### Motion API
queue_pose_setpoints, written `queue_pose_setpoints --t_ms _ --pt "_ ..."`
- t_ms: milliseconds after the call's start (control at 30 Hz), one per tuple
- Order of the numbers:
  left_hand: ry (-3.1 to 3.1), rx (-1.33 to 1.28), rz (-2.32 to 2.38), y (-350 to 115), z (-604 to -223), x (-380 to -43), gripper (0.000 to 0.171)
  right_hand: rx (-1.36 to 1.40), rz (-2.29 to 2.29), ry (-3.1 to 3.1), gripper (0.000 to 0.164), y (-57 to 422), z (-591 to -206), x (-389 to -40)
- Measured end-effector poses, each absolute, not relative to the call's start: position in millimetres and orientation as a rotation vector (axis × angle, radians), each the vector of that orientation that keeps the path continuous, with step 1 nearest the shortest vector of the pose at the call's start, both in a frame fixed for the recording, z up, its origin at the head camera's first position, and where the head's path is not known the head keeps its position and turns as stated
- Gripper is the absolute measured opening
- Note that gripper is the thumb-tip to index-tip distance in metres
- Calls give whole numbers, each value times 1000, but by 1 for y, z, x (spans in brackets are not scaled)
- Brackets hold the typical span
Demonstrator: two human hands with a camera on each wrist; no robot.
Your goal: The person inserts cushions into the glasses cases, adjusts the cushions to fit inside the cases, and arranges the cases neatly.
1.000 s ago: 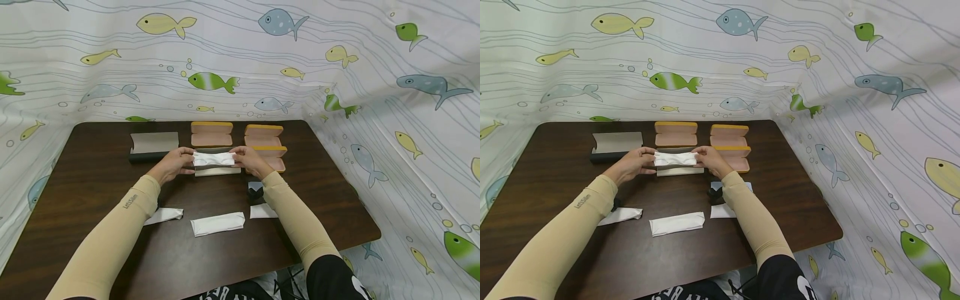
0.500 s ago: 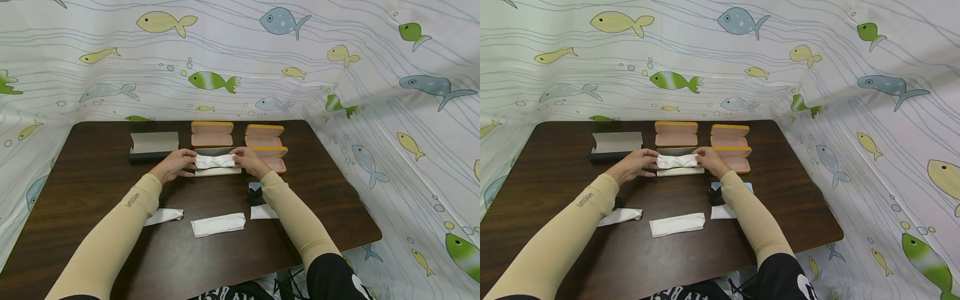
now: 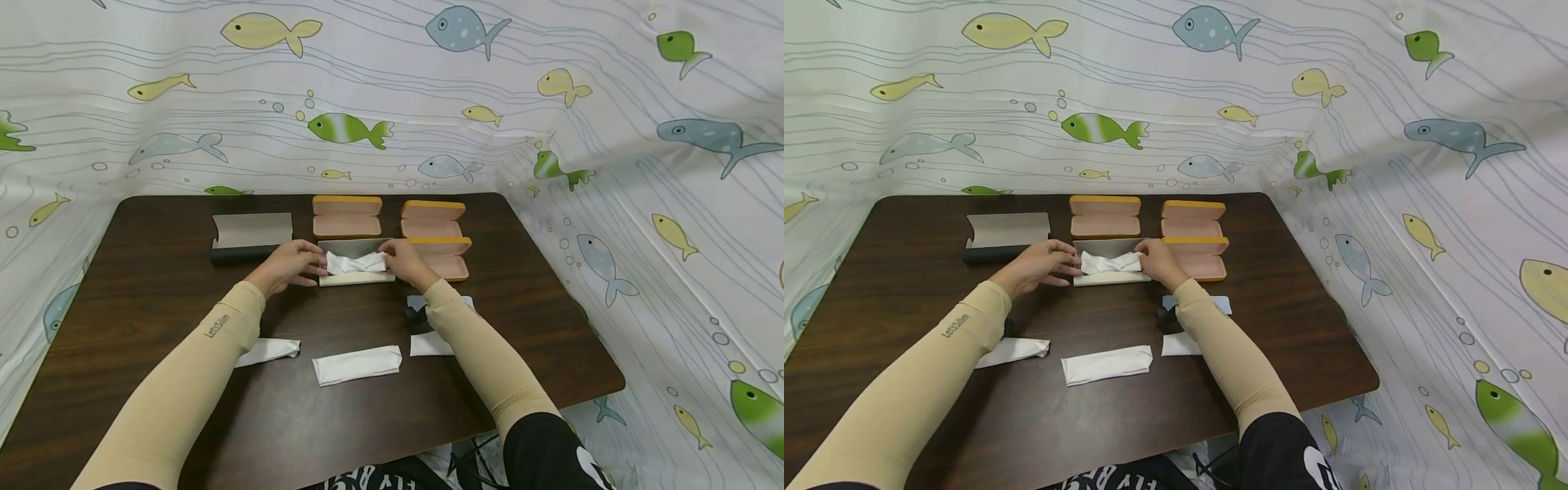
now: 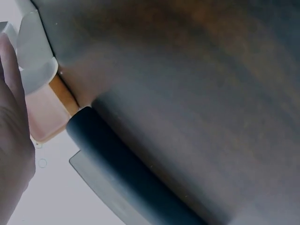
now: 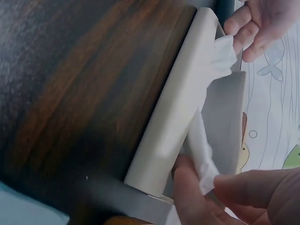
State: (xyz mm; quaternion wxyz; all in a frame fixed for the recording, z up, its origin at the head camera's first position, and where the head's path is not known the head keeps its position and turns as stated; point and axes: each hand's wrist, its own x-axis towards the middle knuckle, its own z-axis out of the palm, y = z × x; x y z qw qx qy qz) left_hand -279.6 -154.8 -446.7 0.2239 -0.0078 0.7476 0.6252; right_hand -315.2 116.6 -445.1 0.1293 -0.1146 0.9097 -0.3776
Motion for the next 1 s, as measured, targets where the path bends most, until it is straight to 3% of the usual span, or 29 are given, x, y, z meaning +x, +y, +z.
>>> queue_pose_setpoints --t_ms 267,800,1000 --pt "2105 -22 1730 -156 -443 -279 42 -443 -804 2888 37 115 -431 -298" --pt "2228 35 1566 -159 -433 -258 37 -541 -854 2853 27 126 -425 -287" --pt "2531 181 1399 -159 -434 -255 35 -523 -939 2915 25 125 -423 -288"
